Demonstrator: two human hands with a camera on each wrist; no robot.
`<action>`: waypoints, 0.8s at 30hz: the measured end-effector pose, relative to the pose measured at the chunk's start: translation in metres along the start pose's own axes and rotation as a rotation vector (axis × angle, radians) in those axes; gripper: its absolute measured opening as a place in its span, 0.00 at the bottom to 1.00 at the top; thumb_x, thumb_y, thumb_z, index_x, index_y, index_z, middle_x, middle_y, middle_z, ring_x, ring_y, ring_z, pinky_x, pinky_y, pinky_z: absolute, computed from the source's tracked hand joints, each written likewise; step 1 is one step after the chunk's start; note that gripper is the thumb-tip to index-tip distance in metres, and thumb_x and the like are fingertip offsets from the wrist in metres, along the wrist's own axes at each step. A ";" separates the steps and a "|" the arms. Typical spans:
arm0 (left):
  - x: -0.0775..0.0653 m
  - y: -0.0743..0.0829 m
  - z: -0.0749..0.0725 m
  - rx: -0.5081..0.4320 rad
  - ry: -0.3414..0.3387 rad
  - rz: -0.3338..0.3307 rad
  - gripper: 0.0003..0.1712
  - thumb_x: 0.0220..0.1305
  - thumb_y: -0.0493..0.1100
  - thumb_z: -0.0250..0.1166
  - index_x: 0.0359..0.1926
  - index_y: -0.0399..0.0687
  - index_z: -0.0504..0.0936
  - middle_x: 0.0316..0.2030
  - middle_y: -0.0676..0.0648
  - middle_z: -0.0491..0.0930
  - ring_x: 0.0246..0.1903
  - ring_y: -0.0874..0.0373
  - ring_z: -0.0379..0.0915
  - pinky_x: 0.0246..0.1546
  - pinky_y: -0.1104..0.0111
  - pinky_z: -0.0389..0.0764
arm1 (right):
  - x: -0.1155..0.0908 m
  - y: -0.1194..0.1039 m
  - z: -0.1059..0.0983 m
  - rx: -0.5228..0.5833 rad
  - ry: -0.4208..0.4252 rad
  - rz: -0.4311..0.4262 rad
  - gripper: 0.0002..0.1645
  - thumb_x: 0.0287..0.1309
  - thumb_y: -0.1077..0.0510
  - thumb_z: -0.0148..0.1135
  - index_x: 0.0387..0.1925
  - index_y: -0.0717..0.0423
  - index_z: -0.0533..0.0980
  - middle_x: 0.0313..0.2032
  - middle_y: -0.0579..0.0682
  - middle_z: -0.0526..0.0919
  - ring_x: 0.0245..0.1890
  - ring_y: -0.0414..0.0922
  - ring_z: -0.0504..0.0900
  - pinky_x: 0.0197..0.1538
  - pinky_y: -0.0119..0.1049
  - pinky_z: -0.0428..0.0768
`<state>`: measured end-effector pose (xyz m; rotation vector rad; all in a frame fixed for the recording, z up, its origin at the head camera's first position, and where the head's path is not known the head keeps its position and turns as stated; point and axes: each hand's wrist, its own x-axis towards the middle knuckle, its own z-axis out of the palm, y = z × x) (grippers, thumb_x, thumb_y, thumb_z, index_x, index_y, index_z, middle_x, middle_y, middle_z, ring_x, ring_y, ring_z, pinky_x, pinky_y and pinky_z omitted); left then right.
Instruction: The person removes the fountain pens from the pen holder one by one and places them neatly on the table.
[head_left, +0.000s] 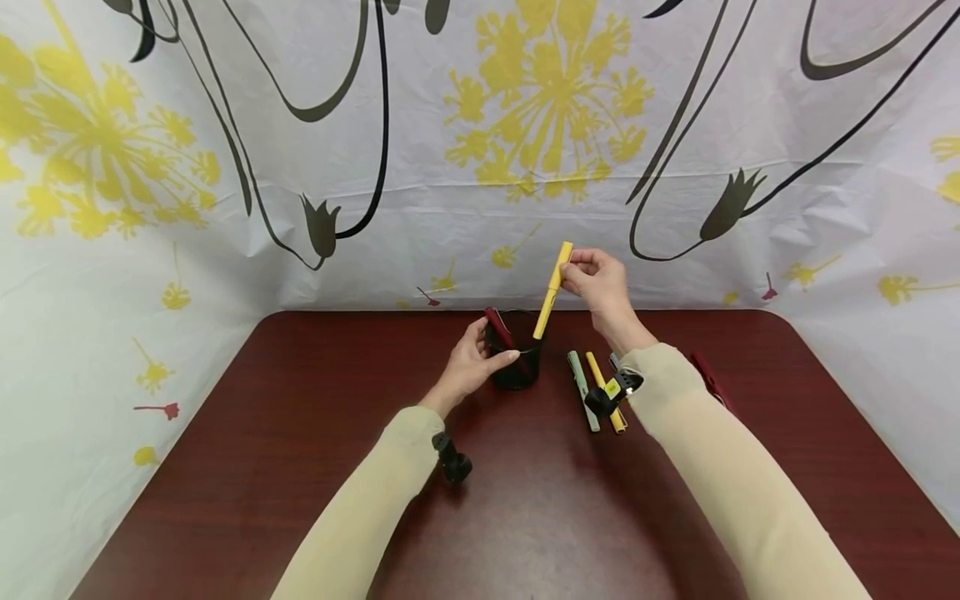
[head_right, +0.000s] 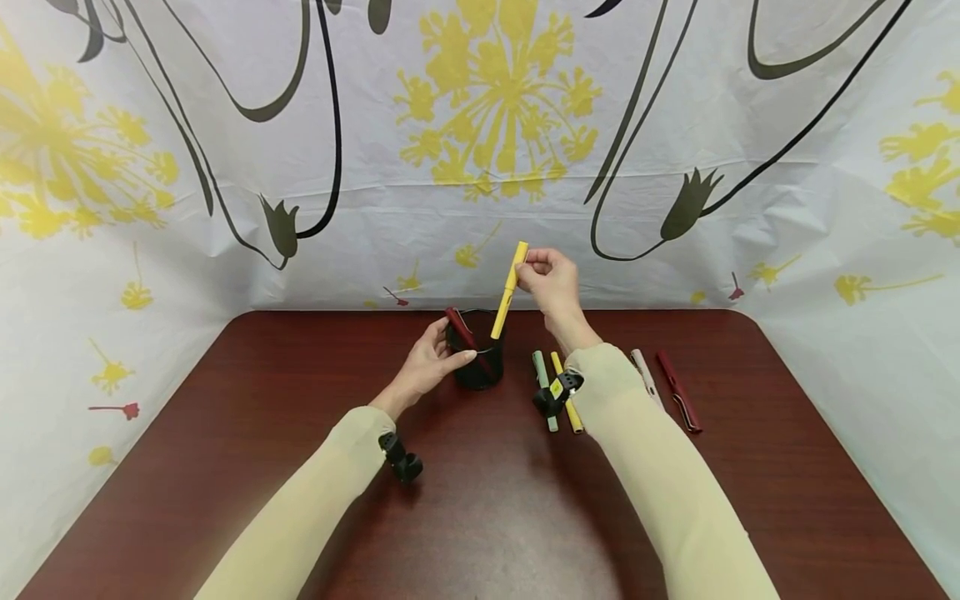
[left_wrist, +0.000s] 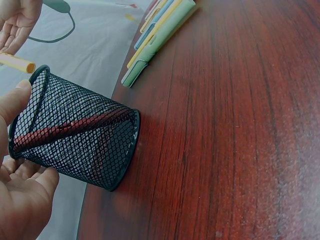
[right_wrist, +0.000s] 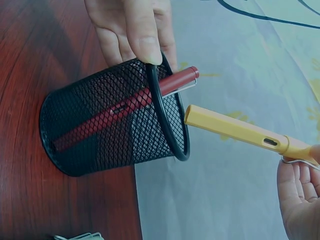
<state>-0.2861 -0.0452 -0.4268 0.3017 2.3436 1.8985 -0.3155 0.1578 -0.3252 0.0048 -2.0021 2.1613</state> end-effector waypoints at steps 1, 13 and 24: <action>0.000 0.000 0.000 0.001 -0.001 0.000 0.49 0.56 0.43 0.69 0.72 0.44 0.50 0.67 0.40 0.60 0.65 0.47 0.61 0.62 0.55 0.67 | 0.000 0.000 -0.001 0.006 0.004 0.002 0.07 0.58 0.71 0.57 0.36 0.58 0.71 0.26 0.43 0.77 0.29 0.35 0.80 0.38 0.28 0.82; 0.000 0.001 -0.001 -0.013 -0.003 -0.004 0.48 0.57 0.42 0.69 0.72 0.45 0.51 0.67 0.41 0.61 0.65 0.48 0.61 0.62 0.56 0.67 | -0.002 -0.005 -0.027 0.088 0.013 0.032 0.07 0.58 0.70 0.57 0.37 0.60 0.71 0.29 0.46 0.77 0.30 0.37 0.80 0.37 0.27 0.82; 0.000 0.000 0.000 -0.019 0.001 0.011 0.48 0.56 0.41 0.69 0.72 0.44 0.51 0.65 0.40 0.63 0.64 0.47 0.63 0.61 0.56 0.68 | -0.009 -0.010 -0.068 0.103 0.012 0.046 0.08 0.59 0.68 0.58 0.40 0.60 0.70 0.30 0.45 0.77 0.31 0.36 0.81 0.37 0.25 0.81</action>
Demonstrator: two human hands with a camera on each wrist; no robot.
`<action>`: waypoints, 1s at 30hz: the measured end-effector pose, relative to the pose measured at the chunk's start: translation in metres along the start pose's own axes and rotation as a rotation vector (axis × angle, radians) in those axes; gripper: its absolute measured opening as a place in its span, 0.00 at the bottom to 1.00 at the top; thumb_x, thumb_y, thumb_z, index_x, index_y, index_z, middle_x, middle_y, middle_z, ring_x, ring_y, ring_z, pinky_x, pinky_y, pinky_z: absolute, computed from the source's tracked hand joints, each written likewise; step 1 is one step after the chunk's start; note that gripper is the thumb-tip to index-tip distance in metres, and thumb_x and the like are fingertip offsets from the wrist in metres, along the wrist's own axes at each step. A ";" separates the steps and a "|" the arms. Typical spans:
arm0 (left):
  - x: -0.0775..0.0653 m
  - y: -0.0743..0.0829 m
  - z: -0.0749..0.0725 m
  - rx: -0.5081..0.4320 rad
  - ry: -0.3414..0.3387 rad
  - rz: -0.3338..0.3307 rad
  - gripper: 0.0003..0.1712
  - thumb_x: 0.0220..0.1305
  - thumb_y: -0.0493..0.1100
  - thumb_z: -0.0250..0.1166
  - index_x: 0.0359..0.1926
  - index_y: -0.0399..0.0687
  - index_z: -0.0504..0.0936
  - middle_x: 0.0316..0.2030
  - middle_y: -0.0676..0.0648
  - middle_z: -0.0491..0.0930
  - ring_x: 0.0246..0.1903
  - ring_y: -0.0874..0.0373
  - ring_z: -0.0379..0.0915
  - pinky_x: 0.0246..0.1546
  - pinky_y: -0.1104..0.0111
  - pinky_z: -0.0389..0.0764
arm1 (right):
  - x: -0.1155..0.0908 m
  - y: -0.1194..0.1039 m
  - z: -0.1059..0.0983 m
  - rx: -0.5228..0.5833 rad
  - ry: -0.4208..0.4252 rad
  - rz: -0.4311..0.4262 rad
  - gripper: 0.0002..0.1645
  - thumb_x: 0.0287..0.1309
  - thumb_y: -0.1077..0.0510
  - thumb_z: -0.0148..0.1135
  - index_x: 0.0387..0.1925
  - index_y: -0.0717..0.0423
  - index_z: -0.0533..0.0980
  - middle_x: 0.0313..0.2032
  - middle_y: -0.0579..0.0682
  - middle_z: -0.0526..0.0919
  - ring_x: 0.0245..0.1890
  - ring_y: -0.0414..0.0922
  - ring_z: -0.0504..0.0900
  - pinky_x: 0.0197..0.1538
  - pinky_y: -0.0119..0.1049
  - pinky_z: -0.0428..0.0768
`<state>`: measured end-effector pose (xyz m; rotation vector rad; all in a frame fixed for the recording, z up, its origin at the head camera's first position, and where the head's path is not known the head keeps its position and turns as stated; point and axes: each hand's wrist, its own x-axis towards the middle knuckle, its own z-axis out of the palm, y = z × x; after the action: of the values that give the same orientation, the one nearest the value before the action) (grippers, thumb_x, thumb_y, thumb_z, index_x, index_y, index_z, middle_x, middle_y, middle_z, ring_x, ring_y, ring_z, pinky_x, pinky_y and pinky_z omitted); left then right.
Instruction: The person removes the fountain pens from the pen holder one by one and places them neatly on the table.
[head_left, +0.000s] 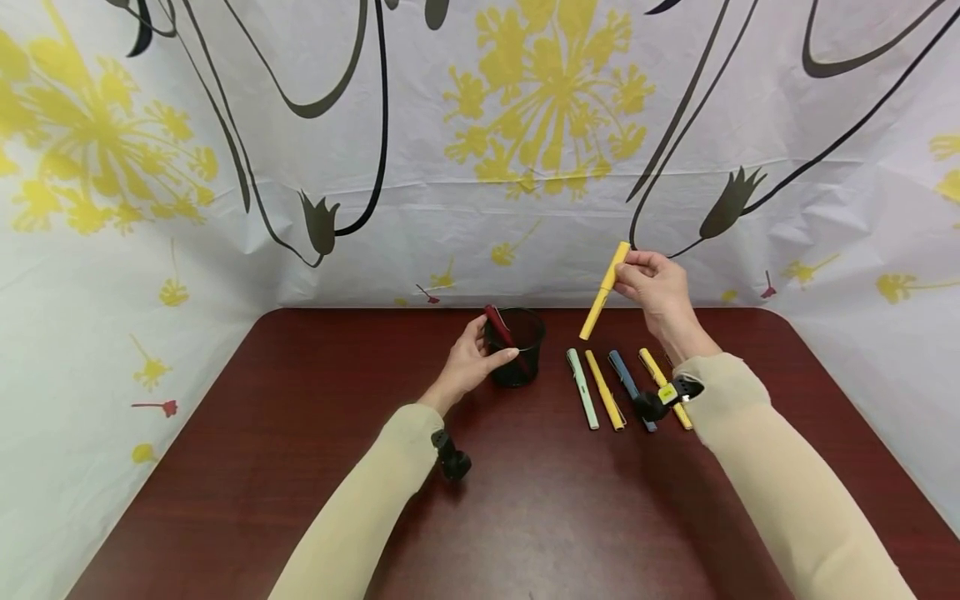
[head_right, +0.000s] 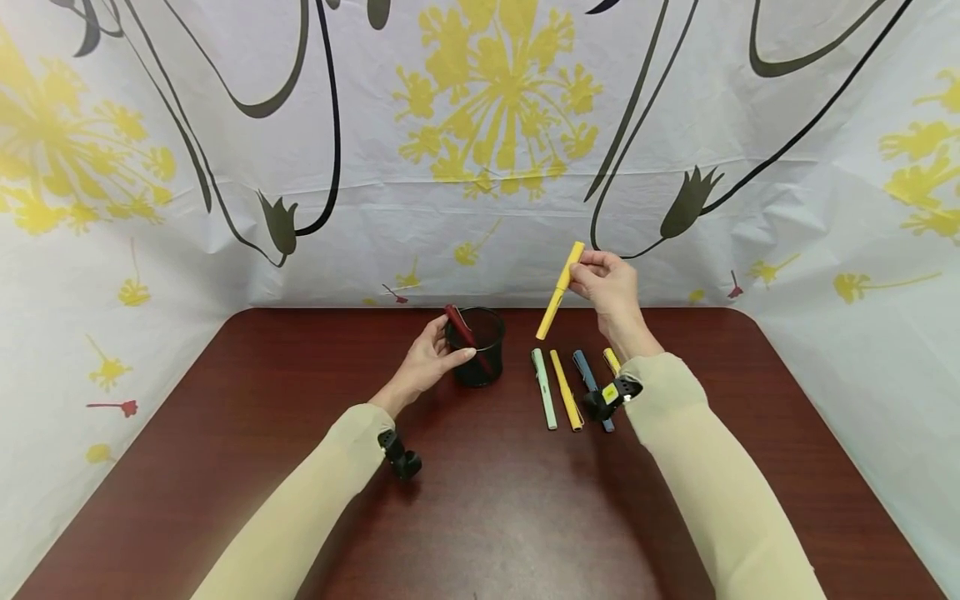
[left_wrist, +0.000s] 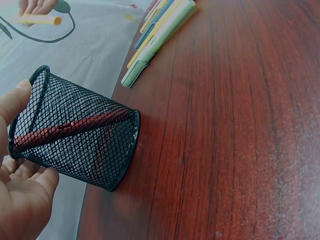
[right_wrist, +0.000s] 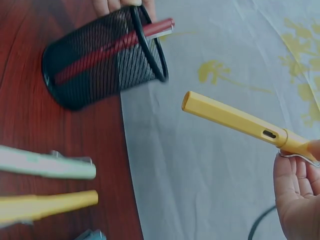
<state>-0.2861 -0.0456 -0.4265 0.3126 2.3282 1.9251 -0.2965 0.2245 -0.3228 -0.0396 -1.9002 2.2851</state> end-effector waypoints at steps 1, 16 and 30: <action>0.000 0.000 0.000 -0.003 0.000 -0.001 0.48 0.56 0.41 0.69 0.72 0.44 0.51 0.65 0.40 0.64 0.64 0.47 0.63 0.61 0.56 0.68 | -0.001 0.000 -0.005 -0.005 0.000 0.001 0.08 0.59 0.67 0.58 0.40 0.60 0.70 0.30 0.45 0.77 0.31 0.36 0.81 0.37 0.25 0.81; -0.001 -0.001 0.001 -0.015 -0.004 -0.005 0.48 0.57 0.41 0.69 0.72 0.43 0.51 0.65 0.39 0.63 0.64 0.47 0.63 0.61 0.56 0.68 | -0.011 0.000 -0.090 0.128 0.014 0.006 0.08 0.57 0.72 0.57 0.31 0.58 0.75 0.24 0.46 0.82 0.26 0.37 0.82 0.31 0.27 0.82; -0.002 -0.001 -0.003 0.000 -0.002 0.009 0.48 0.56 0.41 0.69 0.72 0.42 0.51 0.65 0.38 0.63 0.64 0.47 0.63 0.62 0.56 0.67 | -0.015 0.010 -0.149 0.106 0.013 0.090 0.10 0.58 0.72 0.55 0.29 0.56 0.76 0.24 0.45 0.82 0.24 0.37 0.82 0.29 0.27 0.82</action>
<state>-0.2845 -0.0490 -0.4275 0.3253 2.3303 1.9279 -0.2636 0.3654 -0.3619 -0.1291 -1.8029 2.4346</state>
